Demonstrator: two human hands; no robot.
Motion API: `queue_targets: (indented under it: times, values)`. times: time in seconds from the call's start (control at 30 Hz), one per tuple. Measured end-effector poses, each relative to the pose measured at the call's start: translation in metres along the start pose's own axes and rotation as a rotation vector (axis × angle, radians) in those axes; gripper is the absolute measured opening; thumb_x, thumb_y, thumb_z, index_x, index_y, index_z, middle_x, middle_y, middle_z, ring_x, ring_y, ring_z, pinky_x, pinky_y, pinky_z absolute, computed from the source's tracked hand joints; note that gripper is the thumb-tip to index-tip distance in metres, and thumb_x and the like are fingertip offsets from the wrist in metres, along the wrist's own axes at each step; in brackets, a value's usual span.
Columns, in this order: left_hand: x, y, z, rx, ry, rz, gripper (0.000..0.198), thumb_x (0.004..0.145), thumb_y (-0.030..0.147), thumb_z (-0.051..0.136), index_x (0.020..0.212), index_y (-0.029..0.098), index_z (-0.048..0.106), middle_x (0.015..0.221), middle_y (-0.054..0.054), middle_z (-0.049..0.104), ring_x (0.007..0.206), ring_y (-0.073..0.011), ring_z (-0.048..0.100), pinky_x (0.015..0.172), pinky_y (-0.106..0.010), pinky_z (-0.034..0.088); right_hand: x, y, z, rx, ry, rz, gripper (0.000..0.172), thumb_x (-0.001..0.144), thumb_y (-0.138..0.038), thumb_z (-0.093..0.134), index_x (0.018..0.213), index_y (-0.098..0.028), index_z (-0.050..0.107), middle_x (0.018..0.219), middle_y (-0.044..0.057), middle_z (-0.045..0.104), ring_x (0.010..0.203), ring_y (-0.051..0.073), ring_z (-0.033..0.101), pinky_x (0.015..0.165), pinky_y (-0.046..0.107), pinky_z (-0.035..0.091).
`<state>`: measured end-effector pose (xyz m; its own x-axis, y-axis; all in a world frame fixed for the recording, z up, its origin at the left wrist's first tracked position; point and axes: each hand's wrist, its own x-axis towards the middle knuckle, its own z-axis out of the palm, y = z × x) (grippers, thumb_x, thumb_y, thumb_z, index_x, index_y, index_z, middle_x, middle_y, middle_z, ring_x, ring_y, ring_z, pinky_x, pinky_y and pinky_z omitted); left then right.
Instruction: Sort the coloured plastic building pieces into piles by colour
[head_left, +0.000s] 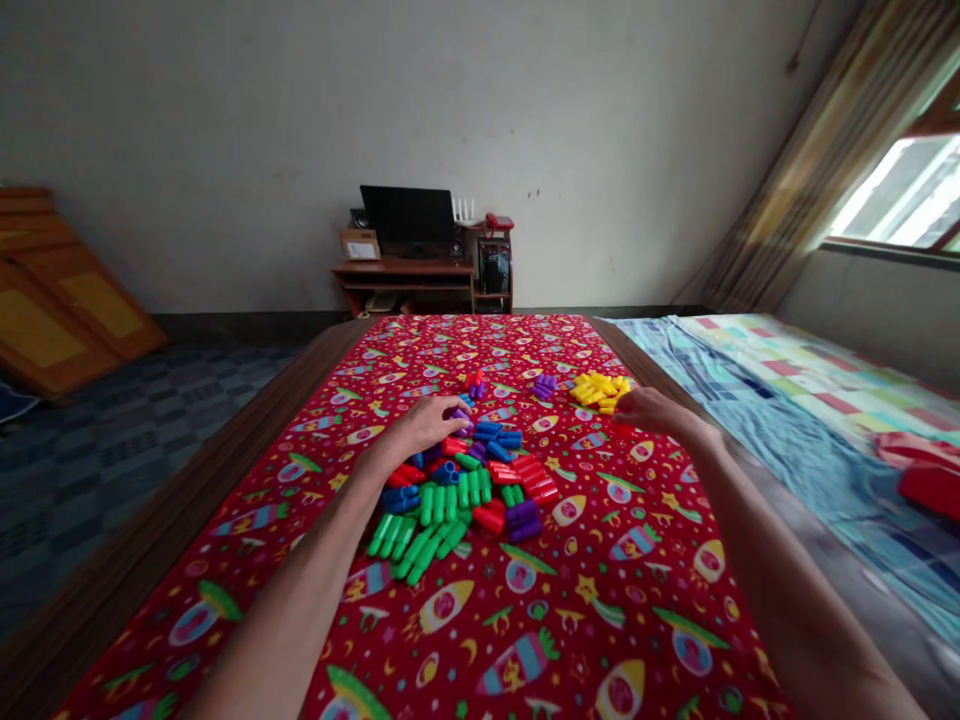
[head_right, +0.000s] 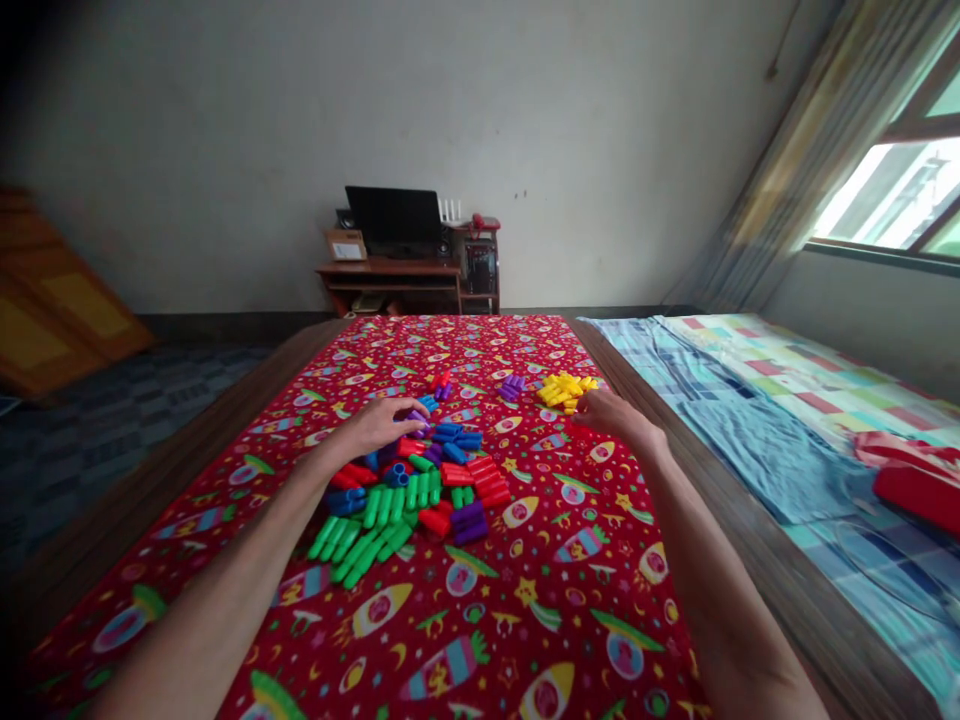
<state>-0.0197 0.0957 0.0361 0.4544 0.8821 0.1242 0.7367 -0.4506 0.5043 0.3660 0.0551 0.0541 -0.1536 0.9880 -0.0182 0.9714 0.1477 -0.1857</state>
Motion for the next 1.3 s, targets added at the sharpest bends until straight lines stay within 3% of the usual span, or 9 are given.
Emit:
queue_targets:
  times: [0.2, 0.3, 0.4, 0.5, 0.57, 0.67, 0.87, 1.1, 1.3]
  values:
    - [0.001, -0.009, 0.006, -0.021, -0.056, 0.018, 0.030, 0.078, 0.036, 0.057, 0.096, 0.019, 0.072, 0.087, -0.004, 0.076, 0.084, -0.0217, 0.069, 0.075, -0.028, 0.052, -0.027, 0.029, 0.012, -0.174, -0.051, 0.226, 0.019, 0.083, -0.025, 0.060, 0.076, -0.016, 0.076, 0.075, 0.006, 0.071, 0.072, 0.017, 0.064, 0.061, 0.023, 0.040]
    - [0.003, -0.012, 0.008, 0.044, -0.035, 0.047, 0.027, 0.078, 0.032, 0.058, 0.095, 0.019, 0.073, 0.095, -0.006, 0.075, 0.089, -0.0224, 0.068, 0.080, -0.030, 0.052, -0.031, 0.010, 0.016, -0.164, 0.185, 0.243, 0.021, 0.086, -0.026, 0.058, 0.092, -0.016, 0.076, 0.090, 0.011, 0.074, 0.084, 0.020, 0.066, 0.067, 0.024, 0.043]
    - [0.004, -0.006, 0.008, 0.120, 0.049, 0.117, 0.024, 0.080, 0.028, 0.057, 0.095, 0.017, 0.073, 0.100, -0.008, 0.073, 0.095, -0.0234, 0.067, 0.086, -0.031, 0.051, -0.032, -0.034, 0.021, -0.006, 0.310, 0.079, 0.024, 0.089, -0.023, 0.054, 0.097, -0.016, 0.075, 0.092, 0.011, 0.074, 0.083, 0.020, 0.067, 0.070, 0.026, 0.045]
    - [0.001, 0.013, 0.011, 0.113, 0.051, 0.216, 0.023, 0.083, 0.024, 0.056, 0.098, 0.018, 0.072, 0.103, -0.008, 0.072, 0.097, -0.0221, 0.066, 0.089, -0.031, 0.050, -0.028, -0.086, 0.038, 0.234, 0.098, -0.244, 0.020, 0.087, -0.021, 0.056, 0.091, -0.018, 0.075, 0.083, 0.006, 0.074, 0.071, 0.016, 0.064, 0.065, 0.024, 0.043]
    - [-0.004, 0.030, 0.015, 0.109, -0.029, 0.274, 0.022, 0.083, 0.023, 0.057, 0.099, 0.018, 0.071, 0.103, -0.007, 0.072, 0.098, -0.0213, 0.066, 0.090, -0.029, 0.049, -0.025, -0.112, 0.055, 0.298, 0.012, -0.373, 0.017, 0.083, -0.018, 0.060, 0.093, -0.017, 0.074, 0.083, 0.005, 0.073, 0.069, 0.014, 0.062, 0.063, 0.023, 0.042]
    - [-0.016, 0.054, 0.022, 0.157, -0.215, 0.311, 0.020, 0.083, 0.023, 0.059, 0.100, 0.020, 0.070, 0.103, -0.005, 0.072, 0.099, -0.0207, 0.065, 0.089, -0.027, 0.048, -0.022, -0.128, 0.076, 0.317, -0.016, -0.416, 0.015, 0.081, -0.019, 0.065, 0.094, -0.015, 0.071, 0.081, 0.005, 0.071, 0.066, 0.013, 0.057, 0.061, 0.022, 0.038]
    - [-0.030, 0.065, 0.029, 0.258, -0.318, 0.246, 0.036, 0.082, 0.036, 0.067, 0.115, 0.020, 0.066, 0.115, -0.008, 0.069, 0.108, -0.0233, 0.063, 0.090, -0.026, 0.046, -0.025, -0.096, 0.065, 0.291, 0.075, -0.233, 0.012, 0.083, -0.021, 0.062, 0.074, -0.015, 0.066, 0.067, 0.000, 0.063, 0.062, 0.011, 0.052, 0.059, 0.022, 0.034]
    - [-0.025, 0.058, 0.027, 0.221, -0.321, 0.228, 0.026, 0.081, 0.029, 0.065, 0.106, 0.025, 0.070, 0.107, -0.004, 0.073, 0.101, -0.0224, 0.065, 0.082, -0.025, 0.046, -0.040, -0.029, 0.032, -0.076, 0.255, 0.147, 0.024, 0.086, -0.024, 0.057, 0.106, -0.018, 0.069, 0.099, 0.012, 0.072, 0.091, 0.022, 0.064, 0.074, 0.027, 0.045]
    - [-0.023, 0.062, 0.026, 0.199, -0.234, 0.230, 0.017, 0.088, 0.029, 0.056, 0.091, 0.022, 0.072, 0.093, -0.005, 0.073, 0.092, -0.0219, 0.065, 0.078, -0.026, 0.046, -0.045, 0.005, 0.033, -0.195, 0.212, 0.237, 0.026, 0.089, -0.034, 0.056, 0.096, -0.016, 0.073, 0.098, 0.013, 0.072, 0.095, 0.023, 0.065, 0.076, 0.027, 0.045]
